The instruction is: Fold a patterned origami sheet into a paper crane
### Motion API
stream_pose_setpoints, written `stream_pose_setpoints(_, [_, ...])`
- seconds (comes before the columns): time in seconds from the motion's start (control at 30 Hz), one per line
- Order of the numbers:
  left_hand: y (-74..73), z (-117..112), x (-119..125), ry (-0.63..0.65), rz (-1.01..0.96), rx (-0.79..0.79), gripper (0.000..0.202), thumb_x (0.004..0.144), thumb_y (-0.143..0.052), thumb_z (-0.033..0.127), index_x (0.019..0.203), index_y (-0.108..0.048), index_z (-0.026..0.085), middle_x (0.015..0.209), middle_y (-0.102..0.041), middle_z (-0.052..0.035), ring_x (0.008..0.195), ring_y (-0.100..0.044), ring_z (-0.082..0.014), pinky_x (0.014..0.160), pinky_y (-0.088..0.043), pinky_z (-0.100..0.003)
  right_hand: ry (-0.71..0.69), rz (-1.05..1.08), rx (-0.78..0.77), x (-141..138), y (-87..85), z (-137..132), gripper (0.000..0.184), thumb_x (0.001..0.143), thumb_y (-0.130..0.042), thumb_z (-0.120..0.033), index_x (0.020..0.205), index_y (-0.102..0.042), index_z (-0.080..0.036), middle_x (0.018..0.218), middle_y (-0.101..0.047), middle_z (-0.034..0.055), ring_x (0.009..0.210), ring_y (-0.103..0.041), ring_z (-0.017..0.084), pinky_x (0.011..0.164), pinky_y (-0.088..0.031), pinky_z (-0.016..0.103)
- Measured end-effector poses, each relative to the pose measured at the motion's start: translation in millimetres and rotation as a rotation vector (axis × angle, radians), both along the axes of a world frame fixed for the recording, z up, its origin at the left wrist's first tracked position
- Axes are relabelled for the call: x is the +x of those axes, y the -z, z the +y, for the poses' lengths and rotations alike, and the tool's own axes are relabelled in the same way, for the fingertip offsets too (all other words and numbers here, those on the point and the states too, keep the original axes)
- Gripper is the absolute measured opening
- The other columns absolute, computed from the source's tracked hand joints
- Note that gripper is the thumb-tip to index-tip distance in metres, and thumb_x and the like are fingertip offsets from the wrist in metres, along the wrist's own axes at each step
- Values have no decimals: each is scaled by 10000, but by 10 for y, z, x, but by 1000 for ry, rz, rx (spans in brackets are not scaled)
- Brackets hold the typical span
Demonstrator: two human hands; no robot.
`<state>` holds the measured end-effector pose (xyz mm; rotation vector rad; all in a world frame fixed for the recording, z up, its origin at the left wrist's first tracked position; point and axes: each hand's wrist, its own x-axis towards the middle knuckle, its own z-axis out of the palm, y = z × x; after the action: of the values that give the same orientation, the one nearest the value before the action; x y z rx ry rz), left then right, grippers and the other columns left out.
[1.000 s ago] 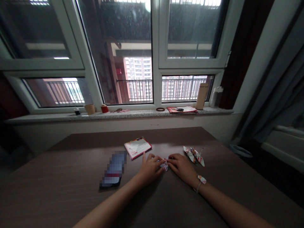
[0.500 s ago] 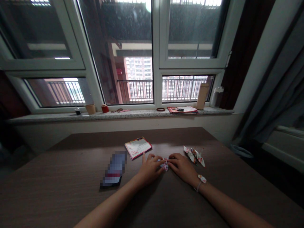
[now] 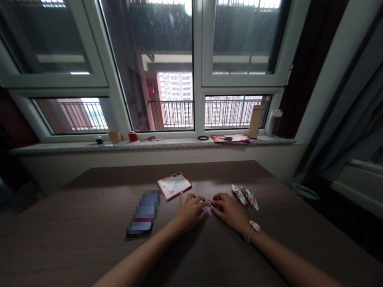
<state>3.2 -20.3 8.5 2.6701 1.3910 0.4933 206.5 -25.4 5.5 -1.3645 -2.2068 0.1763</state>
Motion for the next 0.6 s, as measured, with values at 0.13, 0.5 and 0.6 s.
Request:
stream_pose_setpoints(0.13, [11, 1, -1, 2, -9, 8, 339, 931, -511, 447, 1267, -551, 427, 1277, -599, 22, 1195, -425, -274, 1068, -43, -718, -5, -3, -10, 5, -19, -4, 256, 889, -569, -370, 1069, -720, -267, 1113, -642, 58, 1053, -566, 212, 945, -422, 327])
stream_pose_setpoints(0.5, [29, 17, -19, -85, 60, 44, 342, 919, -526, 456, 1259, -540, 492, 1437, -471, 36, 1323, -337, -332, 1037, -64, -766, -46, -3, -19, 43, -22, 21, 284, 858, -611, -407, 1079, -720, -266, 1132, -638, 65, 1076, -556, 226, 965, -416, 340])
stream_pose_setpoints(0.6, [33, 21, -21, -106, 66, 37, 333, 922, -513, 474, 1253, -547, 498, 1434, -470, 22, 1333, -329, -333, 1039, -56, -762, -58, 0, -41, 61, -61, 21, 301, 834, -638, -416, 1076, -721, -257, 1142, -634, 69, 1085, -552, 234, 971, -413, 344])
